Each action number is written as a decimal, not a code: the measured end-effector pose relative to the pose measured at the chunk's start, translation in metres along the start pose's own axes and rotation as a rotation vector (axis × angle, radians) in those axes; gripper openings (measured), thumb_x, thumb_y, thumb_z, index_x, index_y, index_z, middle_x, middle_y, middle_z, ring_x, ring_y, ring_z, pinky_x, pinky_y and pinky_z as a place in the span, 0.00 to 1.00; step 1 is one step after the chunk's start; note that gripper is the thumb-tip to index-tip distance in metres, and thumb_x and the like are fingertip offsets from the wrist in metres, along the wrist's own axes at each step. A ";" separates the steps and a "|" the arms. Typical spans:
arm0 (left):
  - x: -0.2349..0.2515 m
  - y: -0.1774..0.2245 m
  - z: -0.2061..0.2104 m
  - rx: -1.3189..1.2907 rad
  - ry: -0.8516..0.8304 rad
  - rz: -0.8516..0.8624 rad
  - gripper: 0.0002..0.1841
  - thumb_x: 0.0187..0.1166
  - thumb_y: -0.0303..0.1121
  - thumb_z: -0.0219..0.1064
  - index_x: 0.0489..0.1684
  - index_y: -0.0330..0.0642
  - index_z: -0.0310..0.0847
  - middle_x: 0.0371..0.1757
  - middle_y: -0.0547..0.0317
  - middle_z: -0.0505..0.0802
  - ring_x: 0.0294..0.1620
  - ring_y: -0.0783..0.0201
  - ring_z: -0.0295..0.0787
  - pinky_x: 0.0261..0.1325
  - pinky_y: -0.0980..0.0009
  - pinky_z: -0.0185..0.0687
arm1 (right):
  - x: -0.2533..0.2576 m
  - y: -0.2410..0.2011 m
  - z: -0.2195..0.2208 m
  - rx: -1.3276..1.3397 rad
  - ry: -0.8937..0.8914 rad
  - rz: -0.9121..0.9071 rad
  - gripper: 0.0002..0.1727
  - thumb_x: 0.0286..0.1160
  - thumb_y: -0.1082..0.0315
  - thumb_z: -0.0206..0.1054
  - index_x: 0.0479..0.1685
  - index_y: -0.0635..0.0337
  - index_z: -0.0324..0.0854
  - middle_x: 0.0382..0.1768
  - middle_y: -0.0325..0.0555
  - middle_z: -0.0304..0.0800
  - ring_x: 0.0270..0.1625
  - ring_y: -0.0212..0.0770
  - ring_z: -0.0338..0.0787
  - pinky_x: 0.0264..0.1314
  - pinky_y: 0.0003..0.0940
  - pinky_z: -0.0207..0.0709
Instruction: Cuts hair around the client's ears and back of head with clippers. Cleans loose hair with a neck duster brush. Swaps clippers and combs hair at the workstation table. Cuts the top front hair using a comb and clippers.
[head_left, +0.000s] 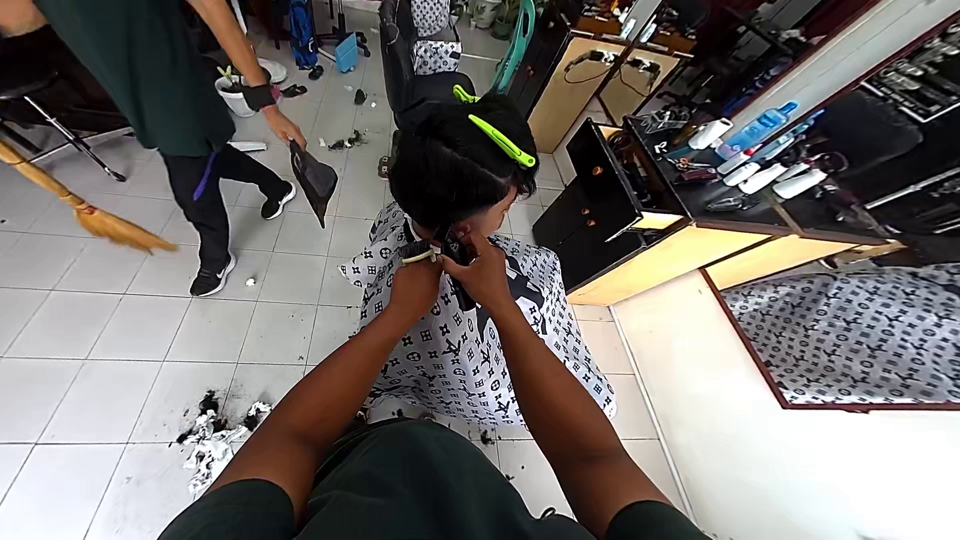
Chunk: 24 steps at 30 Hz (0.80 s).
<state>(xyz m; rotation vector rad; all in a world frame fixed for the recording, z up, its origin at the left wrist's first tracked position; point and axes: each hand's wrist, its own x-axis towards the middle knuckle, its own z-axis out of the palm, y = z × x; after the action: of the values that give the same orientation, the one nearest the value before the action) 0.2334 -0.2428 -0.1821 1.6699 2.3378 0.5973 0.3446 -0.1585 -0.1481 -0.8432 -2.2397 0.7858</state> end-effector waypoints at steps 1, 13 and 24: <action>0.000 0.000 0.001 0.004 0.006 0.002 0.12 0.85 0.29 0.59 0.52 0.31 0.86 0.47 0.36 0.93 0.48 0.36 0.92 0.45 0.38 0.84 | 0.000 0.000 0.000 -0.005 -0.001 0.003 0.26 0.63 0.60 0.84 0.52 0.70 0.82 0.42 0.61 0.88 0.40 0.52 0.89 0.45 0.52 0.83; 0.002 0.001 -0.001 0.009 -0.021 -0.009 0.11 0.85 0.29 0.60 0.51 0.31 0.86 0.46 0.36 0.93 0.48 0.35 0.92 0.46 0.38 0.84 | -0.002 0.003 0.002 0.027 0.023 -0.022 0.23 0.62 0.62 0.85 0.48 0.69 0.81 0.38 0.58 0.88 0.36 0.49 0.89 0.40 0.48 0.83; 0.001 -0.003 -0.001 0.009 -0.013 0.017 0.14 0.86 0.28 0.58 0.61 0.36 0.86 0.50 0.36 0.93 0.50 0.35 0.92 0.46 0.38 0.84 | -0.004 -0.002 0.000 0.068 0.025 0.051 0.23 0.67 0.61 0.82 0.53 0.65 0.78 0.34 0.54 0.88 0.32 0.45 0.87 0.36 0.45 0.82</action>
<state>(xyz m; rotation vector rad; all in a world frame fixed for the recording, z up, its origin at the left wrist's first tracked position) 0.2302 -0.2428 -0.1819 1.6935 2.3229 0.5786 0.3462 -0.1625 -0.1479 -0.8755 -2.1646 0.8651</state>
